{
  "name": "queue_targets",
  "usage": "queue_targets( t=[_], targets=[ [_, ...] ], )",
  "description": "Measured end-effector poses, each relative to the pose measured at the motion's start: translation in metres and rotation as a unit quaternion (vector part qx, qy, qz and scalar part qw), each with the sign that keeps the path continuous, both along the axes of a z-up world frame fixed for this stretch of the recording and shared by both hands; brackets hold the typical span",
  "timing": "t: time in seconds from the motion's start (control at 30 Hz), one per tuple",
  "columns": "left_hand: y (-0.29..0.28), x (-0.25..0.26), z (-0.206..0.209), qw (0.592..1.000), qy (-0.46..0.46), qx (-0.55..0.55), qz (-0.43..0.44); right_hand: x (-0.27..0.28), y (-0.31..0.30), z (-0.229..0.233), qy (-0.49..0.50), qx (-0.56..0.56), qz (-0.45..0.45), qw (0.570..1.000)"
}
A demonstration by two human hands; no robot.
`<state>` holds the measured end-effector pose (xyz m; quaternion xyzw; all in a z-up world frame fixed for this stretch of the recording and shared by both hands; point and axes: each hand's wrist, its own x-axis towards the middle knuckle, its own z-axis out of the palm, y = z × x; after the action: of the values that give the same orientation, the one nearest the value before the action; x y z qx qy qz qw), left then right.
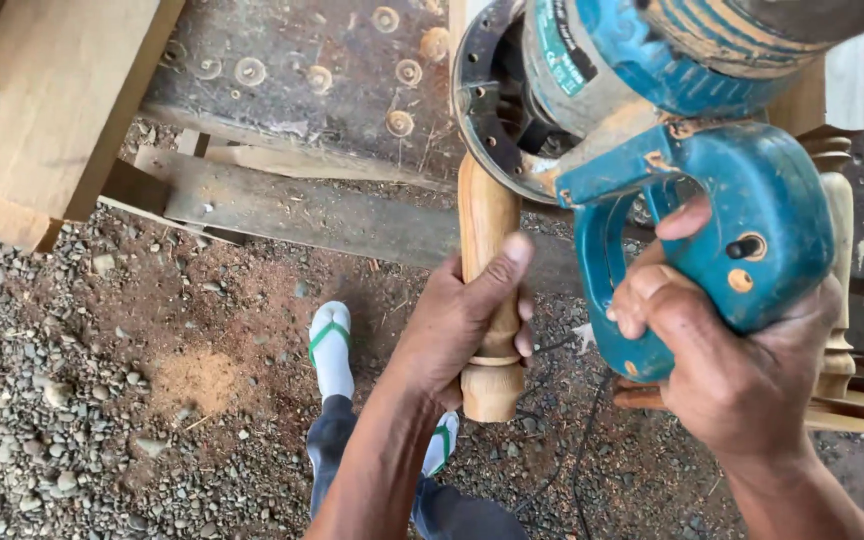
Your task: Use a plunge router to shape the edges of wooden furniture components on a workbench.
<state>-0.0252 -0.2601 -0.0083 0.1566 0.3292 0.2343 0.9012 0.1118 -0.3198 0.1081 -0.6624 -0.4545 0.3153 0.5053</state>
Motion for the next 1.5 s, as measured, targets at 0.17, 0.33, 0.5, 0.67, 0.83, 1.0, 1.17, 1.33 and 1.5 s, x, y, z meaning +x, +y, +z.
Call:
queue_targets(
  t=[0.17, 0.33, 0.5, 0.67, 0.83, 1.0, 1.17, 1.33, 1.5],
  targets=[
    [0.002, -0.001, 0.002, 0.999, 0.035, -0.029, -0.009, -0.009, 0.005, 0.003, -0.001, -0.009, -0.024, 1.0],
    [0.004, -0.001, 0.006, 0.997, 0.051, -0.051, -0.006, -0.019, 0.005, 0.002, 0.026, -0.018, -0.03, 0.999],
    [0.005, -0.001, 0.004, 0.998, 0.027, -0.048, 0.003, -0.027, 0.005, -0.001, 0.023, -0.029, -0.06, 0.998],
    [0.004, 0.0, 0.002, 0.999, 0.012, -0.042, 0.009, -0.03, 0.006, -0.002, 0.055, -0.017, -0.065, 0.996],
    [0.007, -0.002, 0.005, 0.999, 0.002, -0.041, 0.0, -0.028, 0.009, -0.003, 0.05, -0.016, -0.072, 0.996],
    [0.009, -0.001, 0.007, 0.999, -0.001, -0.041, -0.005, -0.023, 0.012, -0.004, 0.068, -0.028, -0.088, 0.993],
    [0.01, 0.001, 0.003, 0.998, -0.014, -0.061, -0.006, -0.014, 0.009, -0.009, 0.071, -0.031, -0.071, 0.994],
    [0.012, 0.003, 0.001, 0.997, -0.022, -0.066, -0.012, -0.013, 0.024, -0.006, 0.074, -0.037, -0.081, 0.993],
    [0.008, 0.004, -0.004, 0.998, -0.03, -0.056, 0.0, -0.006, 0.034, -0.009, 0.084, -0.02, -0.069, 0.994]
  ],
)
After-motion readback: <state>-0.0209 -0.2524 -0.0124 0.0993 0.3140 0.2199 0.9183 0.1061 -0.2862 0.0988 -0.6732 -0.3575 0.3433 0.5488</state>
